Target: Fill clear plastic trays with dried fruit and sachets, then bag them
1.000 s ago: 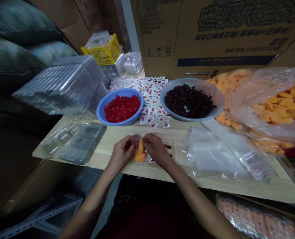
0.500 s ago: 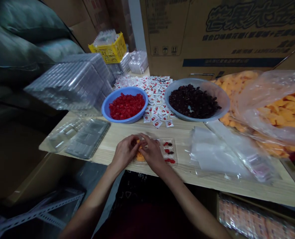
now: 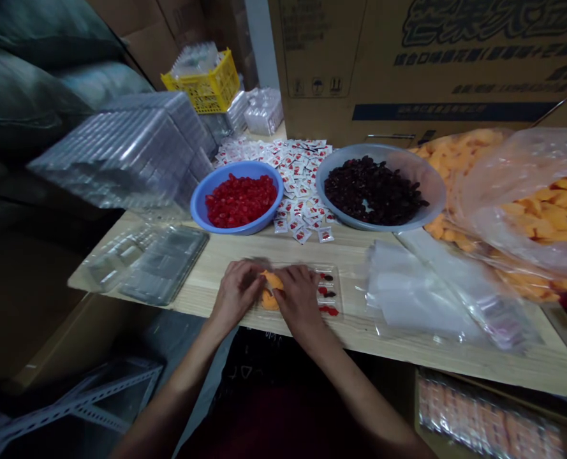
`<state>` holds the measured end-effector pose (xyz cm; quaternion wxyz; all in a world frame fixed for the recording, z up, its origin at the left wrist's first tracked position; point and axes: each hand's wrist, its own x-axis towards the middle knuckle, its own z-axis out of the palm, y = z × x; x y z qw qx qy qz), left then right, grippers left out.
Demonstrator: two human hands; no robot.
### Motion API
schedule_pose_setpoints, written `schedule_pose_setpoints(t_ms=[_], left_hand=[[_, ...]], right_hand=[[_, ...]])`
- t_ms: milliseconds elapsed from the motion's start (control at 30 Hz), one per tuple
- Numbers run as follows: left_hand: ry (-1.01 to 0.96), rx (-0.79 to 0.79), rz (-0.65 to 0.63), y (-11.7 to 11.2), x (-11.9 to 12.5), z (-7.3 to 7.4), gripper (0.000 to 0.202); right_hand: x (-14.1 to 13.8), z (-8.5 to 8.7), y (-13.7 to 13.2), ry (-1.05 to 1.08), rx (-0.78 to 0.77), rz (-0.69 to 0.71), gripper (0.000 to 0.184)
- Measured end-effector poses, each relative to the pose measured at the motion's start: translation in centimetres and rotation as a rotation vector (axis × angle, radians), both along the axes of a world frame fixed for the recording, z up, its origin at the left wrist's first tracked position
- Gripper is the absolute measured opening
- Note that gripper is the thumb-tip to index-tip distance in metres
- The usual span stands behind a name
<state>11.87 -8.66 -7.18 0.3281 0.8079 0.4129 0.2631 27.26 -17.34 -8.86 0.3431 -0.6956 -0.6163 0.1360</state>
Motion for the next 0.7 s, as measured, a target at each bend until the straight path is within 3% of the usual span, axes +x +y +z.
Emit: schedule_pose_setpoints(t_ms=[167,267,400,567,700], left_hand=[[0.14,0.194,-0.052,0.2,0.1,-0.3,0.017],[0.143,0.196,-0.072,0.3,0.3,-0.4,0.019],[0.102,0.145,-0.106,0.2,0.3,-0.3,0.02],[-0.02,0.08,-0.101,0.0,-0.5,1.5,0.023],[-0.132,-0.044,-0.204,0.0,-0.5,3.4,0.027]], right_hand=[[1.1,-0.1,-0.4,0.098,-0.042,0.051,0.031],[1.5,-0.3,-0.3,0.09,-0.035,0.088,0.029],[1.1,0.1,0.0,-0.071,-0.036,0.115,0.025],[1.0,1.8,0.2,0.006,0.038,0.022,0.014],[1.5,3.0,0.5,0.129,0.098,0.025,0.01]])
